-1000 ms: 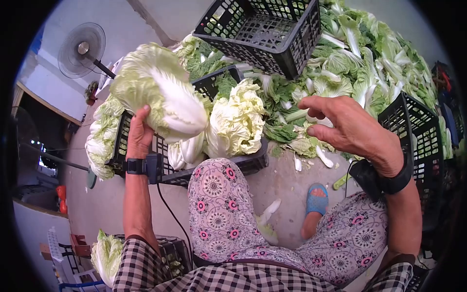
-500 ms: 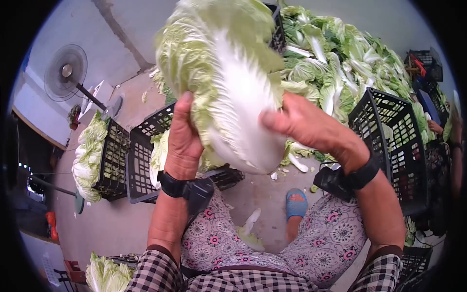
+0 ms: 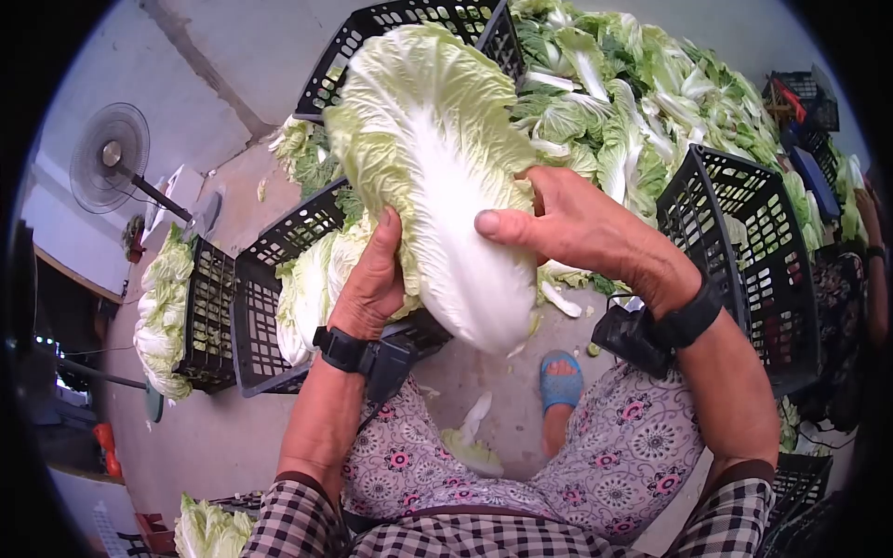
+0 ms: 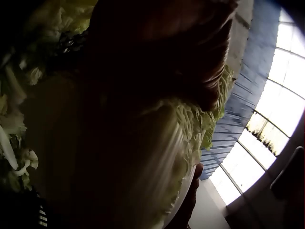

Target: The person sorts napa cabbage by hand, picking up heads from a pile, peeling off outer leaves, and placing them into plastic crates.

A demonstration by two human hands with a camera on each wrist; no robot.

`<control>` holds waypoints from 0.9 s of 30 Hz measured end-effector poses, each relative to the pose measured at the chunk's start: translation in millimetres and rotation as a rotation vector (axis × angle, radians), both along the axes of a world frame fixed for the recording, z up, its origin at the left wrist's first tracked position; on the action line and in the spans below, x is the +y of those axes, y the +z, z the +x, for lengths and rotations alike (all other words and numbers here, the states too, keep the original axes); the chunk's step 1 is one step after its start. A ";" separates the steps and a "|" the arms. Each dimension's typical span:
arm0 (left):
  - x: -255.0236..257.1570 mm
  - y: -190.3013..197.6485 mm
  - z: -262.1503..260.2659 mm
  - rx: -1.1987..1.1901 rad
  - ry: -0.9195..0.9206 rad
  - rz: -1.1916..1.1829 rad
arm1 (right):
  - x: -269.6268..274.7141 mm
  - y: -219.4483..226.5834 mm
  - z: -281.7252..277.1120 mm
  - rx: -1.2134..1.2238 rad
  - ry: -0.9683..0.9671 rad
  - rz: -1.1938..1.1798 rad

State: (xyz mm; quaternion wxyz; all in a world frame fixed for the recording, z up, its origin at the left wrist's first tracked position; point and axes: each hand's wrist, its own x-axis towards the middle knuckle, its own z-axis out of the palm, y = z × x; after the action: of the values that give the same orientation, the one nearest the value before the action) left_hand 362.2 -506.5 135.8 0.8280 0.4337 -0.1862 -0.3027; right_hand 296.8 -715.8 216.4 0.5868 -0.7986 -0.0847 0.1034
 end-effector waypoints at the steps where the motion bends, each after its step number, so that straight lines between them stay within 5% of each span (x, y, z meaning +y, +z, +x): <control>1: -0.8 -2.0 1.7 0.103 -0.021 -0.046 | -3.5 -3.8 2.8 0.022 0.021 -0.034; 3: 2.2 2.8 2.1 0.353 -0.126 -0.214 | -5.9 -9.3 7.1 -0.074 -0.071 0.001; 5: 2.7 12.7 -16.1 0.120 -0.013 -0.224 | -5.3 -11.9 10.2 -0.235 -0.139 0.070; 8: 5.4 3.7 -7.4 0.200 0.009 -0.289 | -13.5 -18.4 11.0 -0.660 -0.132 -0.310; 10: 7.1 -9.1 6.6 0.460 -0.031 -0.361 | -12.1 -19.4 10.0 -0.819 0.042 -0.505; 14: 3.6 -8.3 -3.7 0.350 0.019 -0.232 | -0.3 -7.5 -4.5 -0.850 0.219 -0.747; 16: 2.2 -14.9 -8.3 0.064 0.162 0.100 | 1.2 -3.5 -8.8 -0.889 0.201 -0.836; 19: 2.6 -11.3 -5.4 0.379 -0.179 -0.250 | 13.4 -8.0 -10.4 -0.994 0.223 -0.772; 22: -0.5 7.6 -23.9 0.238 -0.039 -0.105 | 18.0 -14.1 -10.1 -0.987 0.308 -0.697; 27: 6.8 -18.9 1.7 0.457 -0.340 -0.315 | 10.8 -18.3 -0.3 -1.091 0.094 -0.521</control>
State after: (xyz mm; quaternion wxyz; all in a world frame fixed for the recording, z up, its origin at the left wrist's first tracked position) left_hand 363.9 -499.7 117.0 0.8429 0.1838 -0.1098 -0.4937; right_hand 296.4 -705.0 198.1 0.2387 -0.8491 -0.3806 -0.2778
